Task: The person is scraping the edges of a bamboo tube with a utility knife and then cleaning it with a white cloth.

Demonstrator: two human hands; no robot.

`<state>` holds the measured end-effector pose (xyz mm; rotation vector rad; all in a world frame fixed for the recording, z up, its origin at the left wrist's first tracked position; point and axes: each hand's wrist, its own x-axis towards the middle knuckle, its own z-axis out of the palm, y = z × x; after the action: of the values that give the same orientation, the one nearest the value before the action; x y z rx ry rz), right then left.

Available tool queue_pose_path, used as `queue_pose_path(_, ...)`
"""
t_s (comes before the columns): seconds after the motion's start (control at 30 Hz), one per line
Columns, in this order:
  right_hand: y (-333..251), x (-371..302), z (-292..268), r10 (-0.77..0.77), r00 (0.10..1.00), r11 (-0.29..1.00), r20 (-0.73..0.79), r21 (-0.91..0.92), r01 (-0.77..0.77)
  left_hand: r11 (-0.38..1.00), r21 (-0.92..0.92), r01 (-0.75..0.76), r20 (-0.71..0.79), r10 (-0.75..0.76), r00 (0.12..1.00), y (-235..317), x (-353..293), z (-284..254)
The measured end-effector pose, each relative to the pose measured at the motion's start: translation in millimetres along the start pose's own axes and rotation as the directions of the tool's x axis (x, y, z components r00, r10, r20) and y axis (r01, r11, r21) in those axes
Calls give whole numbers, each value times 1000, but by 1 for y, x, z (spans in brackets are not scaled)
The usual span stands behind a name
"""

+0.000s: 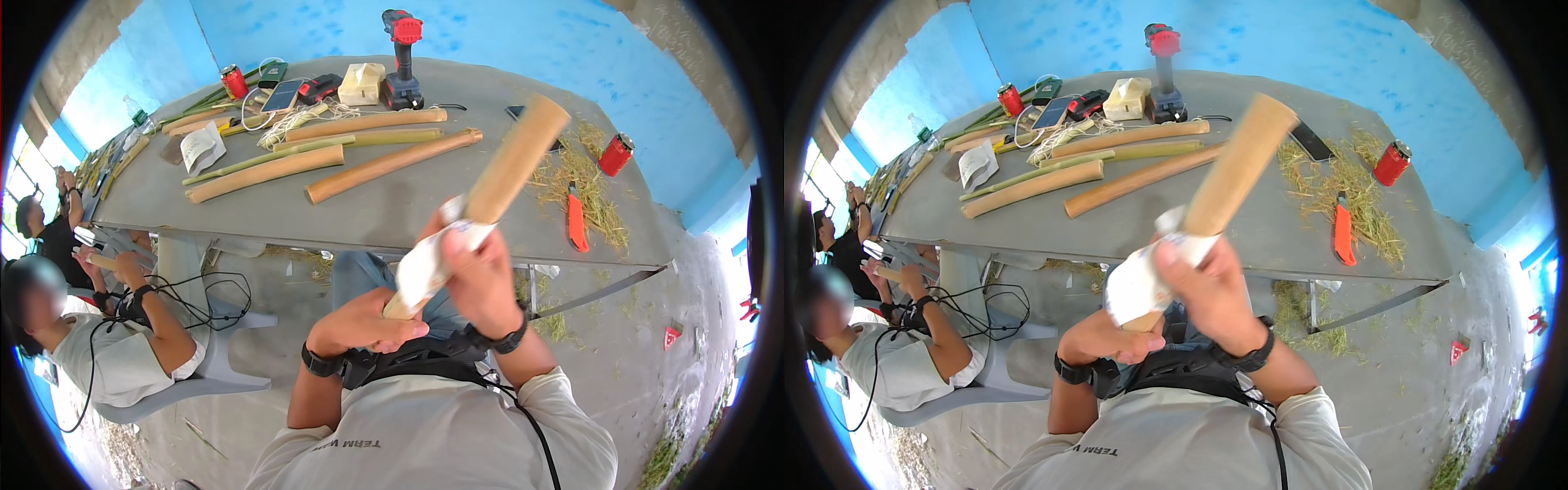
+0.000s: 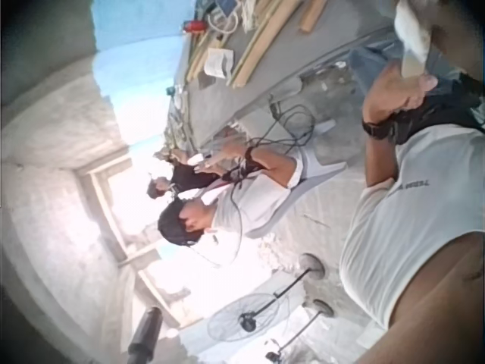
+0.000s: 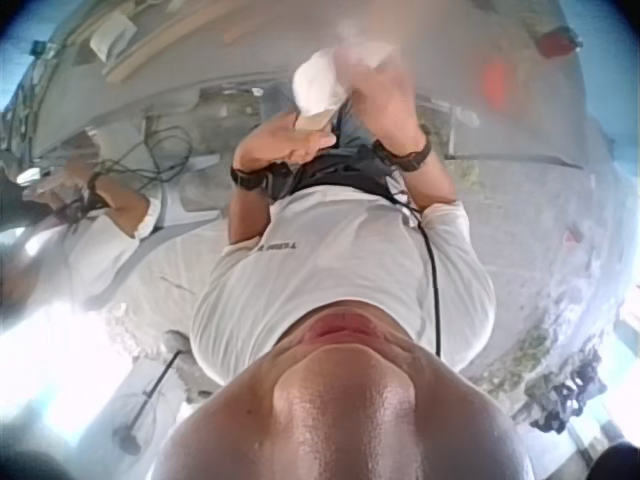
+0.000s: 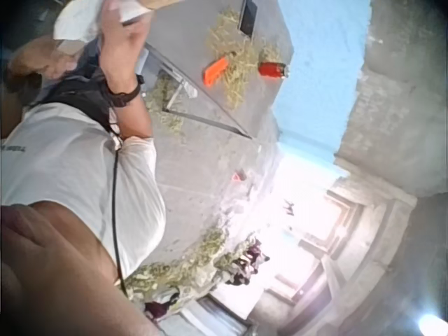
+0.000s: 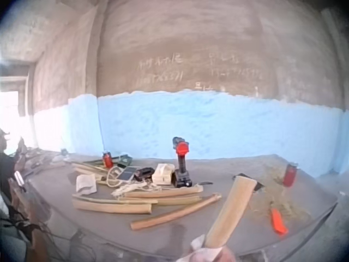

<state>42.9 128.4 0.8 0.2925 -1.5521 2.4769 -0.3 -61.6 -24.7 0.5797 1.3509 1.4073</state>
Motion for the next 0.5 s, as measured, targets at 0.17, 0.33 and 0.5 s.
queue_pose_path(0.17,-44,4,-7,-148,979,987,-143,48,156,993,83,82,-22,-80,997,-5,1,9)
queue_pose_path(0.33,-74,0,-19,-291,920,952,-262,11,305,967,224,120,-56,-110,992,2,1,12)
queue_pose_path(0.5,-51,-10,-30,-215,897,971,-386,19,240,886,463,-12,-248,143,958,-24,13,20)
